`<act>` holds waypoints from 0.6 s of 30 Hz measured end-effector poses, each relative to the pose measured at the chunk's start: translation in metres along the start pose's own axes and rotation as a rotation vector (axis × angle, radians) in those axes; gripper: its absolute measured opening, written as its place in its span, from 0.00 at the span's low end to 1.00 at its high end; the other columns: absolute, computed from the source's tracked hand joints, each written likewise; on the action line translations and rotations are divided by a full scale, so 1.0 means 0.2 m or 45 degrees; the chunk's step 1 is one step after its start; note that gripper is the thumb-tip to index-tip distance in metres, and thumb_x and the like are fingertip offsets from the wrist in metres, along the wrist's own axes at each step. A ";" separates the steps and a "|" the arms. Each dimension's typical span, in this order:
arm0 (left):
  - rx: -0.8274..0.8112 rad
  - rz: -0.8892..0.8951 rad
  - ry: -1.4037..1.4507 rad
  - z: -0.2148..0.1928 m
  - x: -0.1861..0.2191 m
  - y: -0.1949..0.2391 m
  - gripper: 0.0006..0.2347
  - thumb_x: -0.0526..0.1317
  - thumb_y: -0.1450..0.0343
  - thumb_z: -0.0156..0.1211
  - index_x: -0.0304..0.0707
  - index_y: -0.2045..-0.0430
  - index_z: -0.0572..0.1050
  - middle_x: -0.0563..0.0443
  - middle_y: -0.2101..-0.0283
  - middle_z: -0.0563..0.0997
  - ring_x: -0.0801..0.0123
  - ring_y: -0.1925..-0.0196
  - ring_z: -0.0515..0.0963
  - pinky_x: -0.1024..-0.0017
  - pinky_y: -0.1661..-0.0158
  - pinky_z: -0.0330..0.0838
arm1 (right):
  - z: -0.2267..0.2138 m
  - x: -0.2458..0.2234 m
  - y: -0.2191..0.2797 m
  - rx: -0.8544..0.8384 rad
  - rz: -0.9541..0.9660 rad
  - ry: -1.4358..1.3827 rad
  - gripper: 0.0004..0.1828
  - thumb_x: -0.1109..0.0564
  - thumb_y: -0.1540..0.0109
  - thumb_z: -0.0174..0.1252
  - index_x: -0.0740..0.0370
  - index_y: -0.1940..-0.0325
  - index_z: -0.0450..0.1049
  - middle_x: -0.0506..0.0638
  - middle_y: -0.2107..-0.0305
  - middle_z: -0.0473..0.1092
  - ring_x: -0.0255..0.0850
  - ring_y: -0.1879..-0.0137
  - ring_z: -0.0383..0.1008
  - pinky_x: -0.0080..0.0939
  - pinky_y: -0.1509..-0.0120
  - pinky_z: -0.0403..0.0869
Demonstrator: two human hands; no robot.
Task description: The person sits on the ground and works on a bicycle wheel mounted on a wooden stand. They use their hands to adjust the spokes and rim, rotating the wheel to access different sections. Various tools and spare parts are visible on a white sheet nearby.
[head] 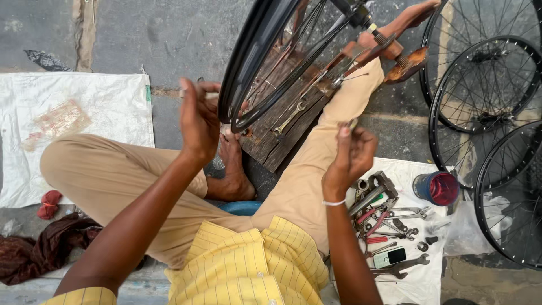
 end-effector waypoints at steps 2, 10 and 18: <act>0.256 -0.053 -0.367 -0.24 -0.39 0.00 0.16 0.48 0.19 0.45 0.32 0.55 0.73 0.44 0.58 0.78 0.68 0.61 0.80 0.72 0.62 0.80 | -0.09 0.16 0.18 -0.002 0.278 -0.020 0.11 0.57 0.35 0.64 0.63 0.55 0.70 0.49 0.63 0.77 0.32 0.57 0.76 0.31 0.54 0.75; -0.203 0.037 -0.977 -0.49 -1.34 -0.24 0.16 0.47 0.23 0.55 0.28 0.62 0.80 0.38 0.63 0.83 0.60 0.60 0.79 0.65 0.58 0.72 | -0.13 0.56 0.34 -0.235 0.430 0.029 0.09 0.59 0.34 0.63 0.65 0.55 0.70 0.48 0.64 0.75 0.30 0.60 0.74 0.30 0.56 0.71; -0.503 0.060 -1.480 -0.44 -1.57 -0.28 0.11 0.44 0.27 0.61 0.33 0.69 0.82 0.38 0.68 0.83 0.53 0.67 0.82 0.60 0.63 0.76 | -0.11 0.59 0.35 -0.396 0.397 0.102 0.08 0.61 0.32 0.63 0.67 0.54 0.71 0.46 0.62 0.73 0.28 0.56 0.72 0.27 0.49 0.72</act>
Point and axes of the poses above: each hand's wrist, its own y-axis away from the middle knuckle, its own z-axis out of the palm, x = y × z, the point moved 1 cm from there along -y, towards the middle knuckle
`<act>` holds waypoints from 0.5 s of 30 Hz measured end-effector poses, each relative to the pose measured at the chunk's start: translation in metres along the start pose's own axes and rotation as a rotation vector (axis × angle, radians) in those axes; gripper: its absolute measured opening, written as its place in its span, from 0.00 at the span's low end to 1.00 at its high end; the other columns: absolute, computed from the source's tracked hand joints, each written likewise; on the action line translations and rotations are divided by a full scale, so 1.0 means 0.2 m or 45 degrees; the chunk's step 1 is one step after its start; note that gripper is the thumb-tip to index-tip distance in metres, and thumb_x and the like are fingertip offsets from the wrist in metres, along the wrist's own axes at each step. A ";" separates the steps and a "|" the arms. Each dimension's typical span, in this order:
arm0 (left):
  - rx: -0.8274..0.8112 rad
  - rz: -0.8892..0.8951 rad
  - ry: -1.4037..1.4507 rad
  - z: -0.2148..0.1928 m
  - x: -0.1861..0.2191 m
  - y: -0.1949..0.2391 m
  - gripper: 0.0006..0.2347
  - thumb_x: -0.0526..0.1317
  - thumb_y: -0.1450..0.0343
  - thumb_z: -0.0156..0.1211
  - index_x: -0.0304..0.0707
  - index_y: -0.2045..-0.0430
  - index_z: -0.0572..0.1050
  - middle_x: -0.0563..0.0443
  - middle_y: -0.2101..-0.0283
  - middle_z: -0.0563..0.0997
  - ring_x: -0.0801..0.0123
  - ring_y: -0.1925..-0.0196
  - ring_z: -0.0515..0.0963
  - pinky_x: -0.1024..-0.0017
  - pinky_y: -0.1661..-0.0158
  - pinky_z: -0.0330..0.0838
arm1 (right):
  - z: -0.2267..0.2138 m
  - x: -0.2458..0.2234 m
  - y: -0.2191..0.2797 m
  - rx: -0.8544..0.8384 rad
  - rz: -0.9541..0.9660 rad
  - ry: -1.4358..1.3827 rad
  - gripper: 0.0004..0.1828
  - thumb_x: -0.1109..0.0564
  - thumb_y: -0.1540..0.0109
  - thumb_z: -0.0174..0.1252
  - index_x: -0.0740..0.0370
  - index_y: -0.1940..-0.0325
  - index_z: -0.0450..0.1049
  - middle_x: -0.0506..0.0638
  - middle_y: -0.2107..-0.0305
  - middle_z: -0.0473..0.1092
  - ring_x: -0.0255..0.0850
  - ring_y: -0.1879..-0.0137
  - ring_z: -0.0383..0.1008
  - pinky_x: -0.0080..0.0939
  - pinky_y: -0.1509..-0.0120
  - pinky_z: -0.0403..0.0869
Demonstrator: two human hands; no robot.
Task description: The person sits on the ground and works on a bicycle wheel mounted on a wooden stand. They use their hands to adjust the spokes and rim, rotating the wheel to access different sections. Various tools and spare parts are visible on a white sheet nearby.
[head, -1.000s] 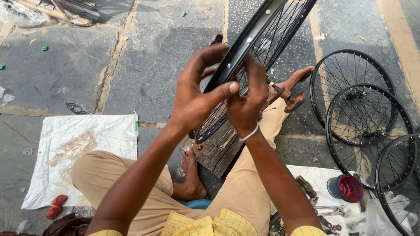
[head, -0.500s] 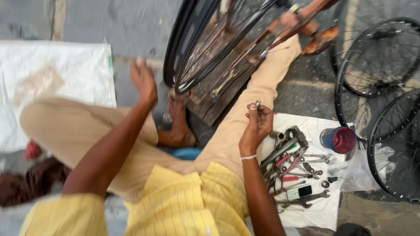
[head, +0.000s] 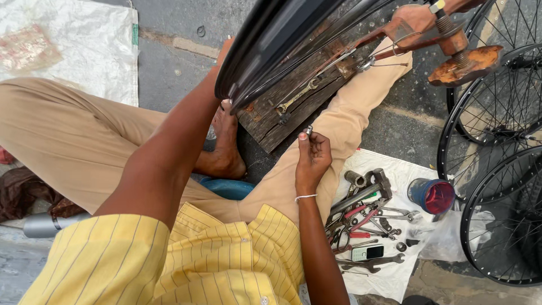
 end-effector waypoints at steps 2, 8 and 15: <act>-0.047 0.001 -0.074 0.00 0.04 -0.02 0.10 0.43 0.28 0.62 0.35 0.70 0.83 0.37 0.70 0.84 0.52 0.68 0.83 0.59 0.64 0.76 | 0.00 0.01 0.00 -0.028 0.016 -0.038 0.08 0.61 0.32 0.63 0.67 0.54 0.71 0.46 0.61 0.73 0.28 0.56 0.71 0.26 0.48 0.71; 0.104 0.140 -0.133 -0.13 0.24 -0.02 0.12 0.45 0.27 0.64 0.34 0.76 0.81 0.38 0.75 0.81 0.51 0.73 0.80 0.56 0.69 0.74 | 0.01 0.04 -0.01 -0.055 0.033 -0.070 0.09 0.62 0.34 0.63 0.66 0.54 0.70 0.46 0.61 0.73 0.29 0.55 0.73 0.27 0.48 0.72; -0.281 -0.277 -0.124 -0.27 0.41 -0.05 0.12 0.47 0.25 0.62 0.42 0.72 0.86 0.39 0.75 0.83 0.60 0.77 0.79 0.62 0.70 0.74 | 0.02 0.01 -0.01 -0.090 0.058 -0.035 0.09 0.62 0.33 0.63 0.67 0.53 0.70 0.47 0.60 0.73 0.29 0.55 0.74 0.28 0.47 0.74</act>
Point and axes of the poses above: each hand's wrist, its own y-axis away from the middle knuckle, its own z-axis out of the palm, x = y × z, the point moved 1 cm from there along -y, towards the middle knuckle
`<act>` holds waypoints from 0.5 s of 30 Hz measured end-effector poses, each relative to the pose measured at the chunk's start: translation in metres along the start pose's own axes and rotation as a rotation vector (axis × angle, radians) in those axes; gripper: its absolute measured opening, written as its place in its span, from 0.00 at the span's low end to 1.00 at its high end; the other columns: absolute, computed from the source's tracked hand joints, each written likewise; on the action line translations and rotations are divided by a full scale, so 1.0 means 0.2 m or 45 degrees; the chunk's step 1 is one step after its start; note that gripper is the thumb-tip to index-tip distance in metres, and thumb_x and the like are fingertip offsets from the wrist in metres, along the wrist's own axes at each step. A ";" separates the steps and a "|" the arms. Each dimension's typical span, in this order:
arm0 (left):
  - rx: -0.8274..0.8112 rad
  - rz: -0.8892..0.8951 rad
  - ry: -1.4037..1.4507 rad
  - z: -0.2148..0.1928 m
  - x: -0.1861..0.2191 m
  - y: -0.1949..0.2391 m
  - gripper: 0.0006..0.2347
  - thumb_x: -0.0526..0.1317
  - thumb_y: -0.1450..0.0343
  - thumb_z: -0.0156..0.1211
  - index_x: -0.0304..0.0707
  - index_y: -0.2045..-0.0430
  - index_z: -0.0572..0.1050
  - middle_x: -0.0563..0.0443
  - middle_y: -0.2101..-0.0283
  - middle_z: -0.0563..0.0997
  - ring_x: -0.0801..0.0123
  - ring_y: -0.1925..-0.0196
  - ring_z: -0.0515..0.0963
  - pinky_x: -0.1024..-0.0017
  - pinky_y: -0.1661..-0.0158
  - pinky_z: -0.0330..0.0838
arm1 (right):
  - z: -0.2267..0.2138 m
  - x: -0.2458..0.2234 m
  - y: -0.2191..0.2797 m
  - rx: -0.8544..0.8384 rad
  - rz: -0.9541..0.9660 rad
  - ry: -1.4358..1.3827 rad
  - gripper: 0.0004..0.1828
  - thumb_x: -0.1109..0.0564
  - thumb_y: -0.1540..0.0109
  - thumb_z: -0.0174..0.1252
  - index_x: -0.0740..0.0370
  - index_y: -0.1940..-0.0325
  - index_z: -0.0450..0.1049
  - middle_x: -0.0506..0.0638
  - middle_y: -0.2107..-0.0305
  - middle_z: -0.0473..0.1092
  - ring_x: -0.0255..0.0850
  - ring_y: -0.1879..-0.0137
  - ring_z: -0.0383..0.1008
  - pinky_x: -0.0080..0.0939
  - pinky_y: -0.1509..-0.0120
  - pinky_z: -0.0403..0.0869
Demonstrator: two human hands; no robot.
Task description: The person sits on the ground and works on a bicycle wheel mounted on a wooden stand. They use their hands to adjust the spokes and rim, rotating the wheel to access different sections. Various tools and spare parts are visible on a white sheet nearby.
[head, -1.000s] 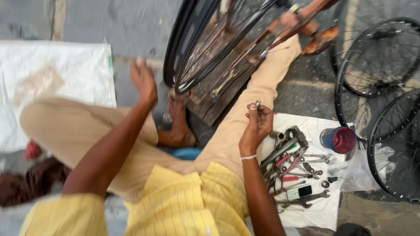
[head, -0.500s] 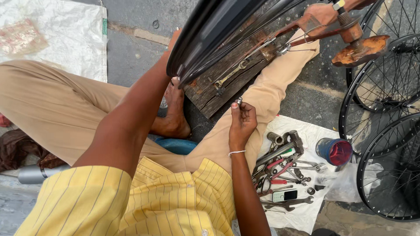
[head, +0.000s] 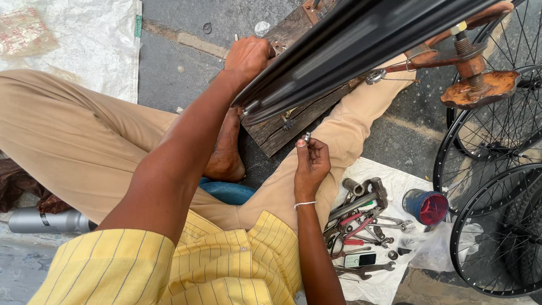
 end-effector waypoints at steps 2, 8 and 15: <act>-0.038 -0.026 0.034 -0.03 0.02 0.02 0.13 0.52 0.27 0.64 0.42 0.70 0.86 0.40 0.74 0.84 0.61 0.77 0.80 0.62 0.69 0.75 | 0.01 -0.03 0.01 0.003 -0.003 0.017 0.10 0.61 0.33 0.63 0.68 0.52 0.70 0.47 0.61 0.73 0.29 0.55 0.74 0.27 0.48 0.73; -0.071 -0.086 0.064 -0.07 0.08 0.03 0.15 0.54 0.30 0.66 0.43 0.66 0.85 0.42 0.71 0.85 0.60 0.74 0.82 0.60 0.66 0.77 | 0.07 -0.17 -0.06 -0.130 -0.256 0.449 0.13 0.58 0.32 0.62 0.68 0.47 0.74 0.50 0.58 0.75 0.36 0.53 0.75 0.33 0.45 0.75; -0.034 -0.040 0.024 -0.10 0.07 0.05 0.13 0.51 0.27 0.66 0.42 0.67 0.86 0.40 0.70 0.85 0.57 0.70 0.83 0.60 0.62 0.77 | 0.15 -0.25 -0.44 -0.458 -0.972 1.126 0.13 0.59 0.37 0.64 0.66 0.50 0.75 0.60 0.52 0.73 0.59 0.39 0.70 0.58 0.32 0.65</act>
Point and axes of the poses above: each hand's wrist, its own y-axis away from the middle knuckle, its own z-axis out of the palm, x = y × z, the point moved 1 cm from there along -y, towards the middle knuckle
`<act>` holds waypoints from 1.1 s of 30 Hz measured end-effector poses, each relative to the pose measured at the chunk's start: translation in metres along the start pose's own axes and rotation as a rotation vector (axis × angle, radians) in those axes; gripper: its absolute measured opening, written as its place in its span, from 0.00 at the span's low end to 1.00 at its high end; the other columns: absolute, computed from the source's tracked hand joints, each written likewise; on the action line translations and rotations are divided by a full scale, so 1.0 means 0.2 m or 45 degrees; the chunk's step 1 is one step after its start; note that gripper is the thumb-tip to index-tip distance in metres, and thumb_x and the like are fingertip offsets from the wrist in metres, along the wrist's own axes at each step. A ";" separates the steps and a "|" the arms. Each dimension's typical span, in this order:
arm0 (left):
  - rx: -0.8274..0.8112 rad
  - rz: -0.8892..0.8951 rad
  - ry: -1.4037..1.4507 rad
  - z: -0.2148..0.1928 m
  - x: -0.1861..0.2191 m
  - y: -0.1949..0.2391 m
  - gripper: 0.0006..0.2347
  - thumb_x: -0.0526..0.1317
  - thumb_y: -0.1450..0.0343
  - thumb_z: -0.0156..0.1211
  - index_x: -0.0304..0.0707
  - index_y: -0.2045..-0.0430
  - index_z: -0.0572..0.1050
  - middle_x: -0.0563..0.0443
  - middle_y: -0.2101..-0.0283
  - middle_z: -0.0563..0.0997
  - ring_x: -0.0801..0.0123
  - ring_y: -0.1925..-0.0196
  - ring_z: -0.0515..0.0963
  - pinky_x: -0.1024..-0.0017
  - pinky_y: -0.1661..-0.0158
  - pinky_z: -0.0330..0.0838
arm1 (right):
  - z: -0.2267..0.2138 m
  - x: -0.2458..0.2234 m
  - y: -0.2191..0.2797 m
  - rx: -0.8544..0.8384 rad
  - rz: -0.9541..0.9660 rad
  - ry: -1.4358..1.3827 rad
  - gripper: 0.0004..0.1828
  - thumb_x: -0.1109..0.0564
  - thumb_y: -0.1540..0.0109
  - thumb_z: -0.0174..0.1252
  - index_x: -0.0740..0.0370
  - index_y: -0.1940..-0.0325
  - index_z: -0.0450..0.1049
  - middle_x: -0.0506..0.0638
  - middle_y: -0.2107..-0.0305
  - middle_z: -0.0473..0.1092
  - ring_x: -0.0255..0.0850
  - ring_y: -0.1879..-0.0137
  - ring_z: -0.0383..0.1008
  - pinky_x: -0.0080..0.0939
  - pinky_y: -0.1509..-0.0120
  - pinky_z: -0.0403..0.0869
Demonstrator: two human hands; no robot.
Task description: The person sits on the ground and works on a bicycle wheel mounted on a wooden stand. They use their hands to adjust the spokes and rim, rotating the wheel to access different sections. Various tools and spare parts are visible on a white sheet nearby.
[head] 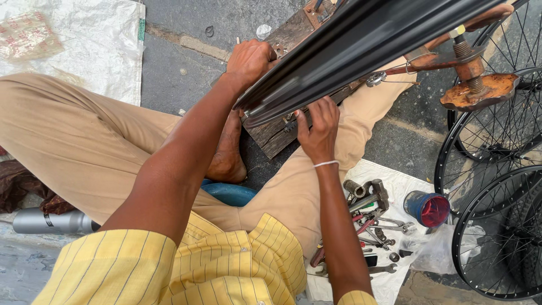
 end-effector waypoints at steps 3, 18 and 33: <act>0.041 0.018 0.002 -0.01 0.00 0.00 0.13 0.51 0.29 0.67 0.41 0.68 0.86 0.40 0.70 0.85 0.56 0.71 0.83 0.59 0.63 0.76 | 0.01 0.08 -0.06 -0.095 -0.013 0.023 0.14 0.59 0.38 0.62 0.67 0.50 0.75 0.61 0.53 0.72 0.60 0.41 0.69 0.60 0.32 0.64; -0.016 -0.022 0.056 -0.04 0.04 0.02 0.18 0.59 0.31 0.65 0.43 0.70 0.86 0.44 0.76 0.83 0.58 0.75 0.81 0.58 0.66 0.74 | 0.00 -0.48 0.03 0.222 0.116 -0.542 0.17 0.49 0.32 0.59 0.63 0.61 0.63 0.54 0.65 0.62 0.45 0.60 0.65 0.46 0.54 0.68; -0.023 -0.031 0.051 -0.05 0.03 0.00 0.18 0.58 0.31 0.66 0.41 0.68 0.86 0.39 0.73 0.84 0.53 0.72 0.82 0.57 0.65 0.75 | 0.04 -0.56 -0.09 0.451 -0.261 -0.254 0.19 0.66 0.41 0.69 0.61 0.68 0.61 0.52 0.74 0.63 0.51 0.69 0.70 0.48 0.62 0.72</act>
Point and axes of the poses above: each hand's wrist, its own y-axis away from the middle knuckle, its own z-axis out of the palm, x = y × z, the point moved 1 cm from there along -y, towards the middle knuckle
